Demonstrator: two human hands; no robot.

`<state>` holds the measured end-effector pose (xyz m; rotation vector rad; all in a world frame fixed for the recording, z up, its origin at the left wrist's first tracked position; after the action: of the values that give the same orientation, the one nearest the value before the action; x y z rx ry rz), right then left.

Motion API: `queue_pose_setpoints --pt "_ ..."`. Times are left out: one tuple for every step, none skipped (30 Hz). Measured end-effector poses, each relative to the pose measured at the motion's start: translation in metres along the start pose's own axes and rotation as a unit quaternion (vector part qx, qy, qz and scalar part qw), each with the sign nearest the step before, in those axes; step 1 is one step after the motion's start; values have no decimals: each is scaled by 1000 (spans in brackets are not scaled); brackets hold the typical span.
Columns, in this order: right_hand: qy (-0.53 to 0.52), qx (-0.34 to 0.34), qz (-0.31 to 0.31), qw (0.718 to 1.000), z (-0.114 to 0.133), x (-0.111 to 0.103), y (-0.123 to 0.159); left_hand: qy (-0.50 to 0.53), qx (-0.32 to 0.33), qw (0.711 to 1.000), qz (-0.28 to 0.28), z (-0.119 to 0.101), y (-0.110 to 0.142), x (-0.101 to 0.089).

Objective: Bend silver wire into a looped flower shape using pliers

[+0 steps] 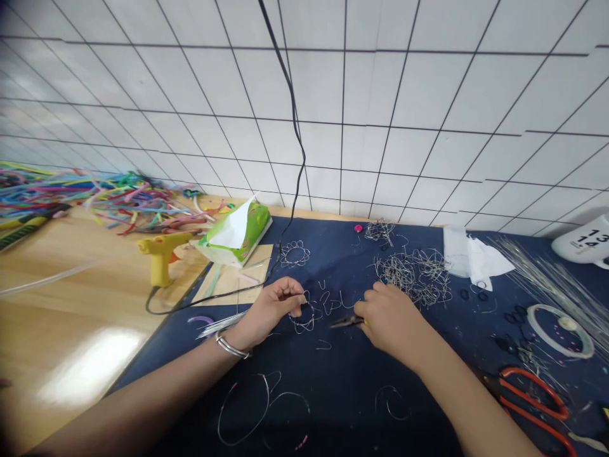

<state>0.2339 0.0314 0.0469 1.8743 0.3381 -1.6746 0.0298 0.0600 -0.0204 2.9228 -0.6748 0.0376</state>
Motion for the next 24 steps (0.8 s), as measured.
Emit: queue_pose_setpoints --pt "-9 -19 10 1000 3 0 1 1 -1 1000 -1 0 0 0" --pt "-14 -26 13 999 5 1 1 2 -2 1000 -2 0 0 0" --pt "-14 -19 7 1000 6 1 0 3 -3 1000 -2 0 0 0" --pt "-11 1 -8 1000 5 1 -1 4 -3 1000 -3 0 0 0" --pt "-7 29 -27 999 3 2 -3 4 -2 1000 -3 -1 0 0" --pt "-4 56 -46 997 0 2 -5 4 -2 1000 -4 -2 0 1" --pt "-3 79 -60 995 -2 3 -7 3 -2 1000 -5 -3 0 1" --pt "-2 93 -69 993 -4 5 -9 1 -2 1000 -6 -4 0 1" --pt "1 101 -74 992 -5 7 -12 0 -2 1000 -6 -5 0 1" --pt "7 104 -76 992 -6 9 -15 -1 -3 1000 -6 -6 0 1" --pt "15 106 -80 991 -6 10 -18 -1 -3 1000 -5 -6 0 1" --pt "24 108 -85 990 -6 11 -20 0 -3 1000 -5 -7 0 1" --pt "33 108 -91 990 -5 11 -23 2 -1 1000 -5 -7 0 1" --pt "41 106 -96 989 -4 10 -26 4 1 1000 -7 -7 0 1" --pt "48 102 -99 989 -2 10 -29 7 4 1000 -9 -7 0 1" --pt "55 98 -100 989 -1 10 -33 10 6 1000 -12 -7 0 1" --pt "61 96 -101 988 1 9 -36 13 8 1000 -14 -7 -1 0" --pt "68 95 -101 988 2 9 -39 17 9 1000 -15 -6 -1 0" --pt "75 96 -100 988 4 10 -42 19 10 1000 -15 -6 -1 0" --pt "81 97 -100 987 4 10 -44 20 10 1000 -15 -6 -1 0" --pt "87 99 -100 986 5 12 -46 20 9 1000 -14 -5 -1 0" --pt "91 99 -100 986 5 13 -48 18 8 1000 -12 -5 -1 0" --pt "95 97 -100 986 6 14 -49 15 7 1000 -10 -4 -2 0" --pt "98 96 -101 985 5 16 -49 13 6 1000 -7 -4 -2 0"
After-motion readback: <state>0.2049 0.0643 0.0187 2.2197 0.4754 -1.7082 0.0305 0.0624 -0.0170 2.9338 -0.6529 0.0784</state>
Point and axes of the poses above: each hand's wrist, its own y-axis away from the middle knuckle, its own x-axis out of the palm, z = x × y, the point moved 5 cm from there along -y, towards the middle knuckle, and after that the axes turned 10 degrees about z, right-handed, at the moved point
